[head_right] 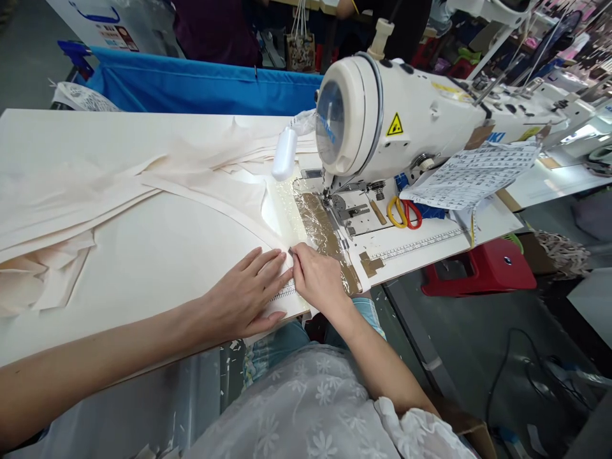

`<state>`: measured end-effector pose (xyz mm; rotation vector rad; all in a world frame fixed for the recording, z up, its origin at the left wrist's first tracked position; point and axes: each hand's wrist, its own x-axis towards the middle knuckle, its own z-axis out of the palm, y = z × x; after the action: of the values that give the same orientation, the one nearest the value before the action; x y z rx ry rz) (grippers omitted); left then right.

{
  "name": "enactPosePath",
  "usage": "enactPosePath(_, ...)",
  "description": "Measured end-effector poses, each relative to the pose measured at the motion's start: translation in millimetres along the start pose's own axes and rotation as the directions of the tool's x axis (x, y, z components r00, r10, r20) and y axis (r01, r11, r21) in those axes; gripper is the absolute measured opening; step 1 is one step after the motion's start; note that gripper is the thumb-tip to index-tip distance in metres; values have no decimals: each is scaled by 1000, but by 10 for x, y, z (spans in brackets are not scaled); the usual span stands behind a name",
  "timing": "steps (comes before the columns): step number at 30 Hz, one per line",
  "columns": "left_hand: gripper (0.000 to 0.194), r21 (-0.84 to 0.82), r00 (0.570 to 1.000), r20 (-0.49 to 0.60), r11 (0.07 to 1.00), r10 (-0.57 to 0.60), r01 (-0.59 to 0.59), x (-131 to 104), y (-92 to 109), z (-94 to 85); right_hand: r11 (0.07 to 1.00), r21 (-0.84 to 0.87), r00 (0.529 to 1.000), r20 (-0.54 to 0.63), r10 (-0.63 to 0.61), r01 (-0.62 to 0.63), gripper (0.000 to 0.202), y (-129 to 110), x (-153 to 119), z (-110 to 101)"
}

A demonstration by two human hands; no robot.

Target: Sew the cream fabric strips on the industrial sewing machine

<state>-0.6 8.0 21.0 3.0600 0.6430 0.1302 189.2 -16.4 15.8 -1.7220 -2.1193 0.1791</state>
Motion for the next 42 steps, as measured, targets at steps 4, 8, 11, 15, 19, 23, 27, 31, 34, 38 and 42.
enactPosePath(4,69,14,1000,10,1000,-10,10,3,13,-18,1000,-25,1000,11,-6,6,18,-5,-120,-64)
enactPosePath(8,70,33,1000,12,999,-13,12,0,27,-29,999,38,1000,16,27,-27,16,29,-358,-200)
enactPosePath(11,68,41,1000,-11,999,-27,27,1,33,-25,975,181,990,-34,138,-129,14,45,-465,-271)
enactPosePath(15,61,14,997,-61,999,-41,42,2,18,-14,945,279,968,-134,211,-167,13,3,-439,-255)
enactPosePath(19,72,-23,999,-22,999,26,-26,-33,9,-25,962,240,981,-114,159,-128,14,-47,-336,-147)
enactPosePath(23,81,16,999,25,999,46,-47,-75,39,-54,988,131,993,-77,88,-77,16,-30,-236,-44)
enactPosePath(27,84,45,998,44,998,45,-47,-70,61,-54,998,46,998,-23,50,-49,17,-21,-150,-9)
enactPosePath(31,82,65,998,35,996,50,-52,-57,52,-38,999,-11,999,17,44,-44,17,-52,-97,-19)
enactPosePath(34,81,74,999,22,996,48,-50,-59,44,-38,999,-29,999,29,16,-15,17,-67,-133,-50)
enactPosePath(38,79,76,999,9,996,43,-44,-71,59,-50,1000,4,1000,16,21,-21,15,-39,-305,-127)
enactPosePath(42,82,108,1000,1,994,-21,20,-55,24,-49,971,207,982,-120,143,-117,11,-6,-478,-193)
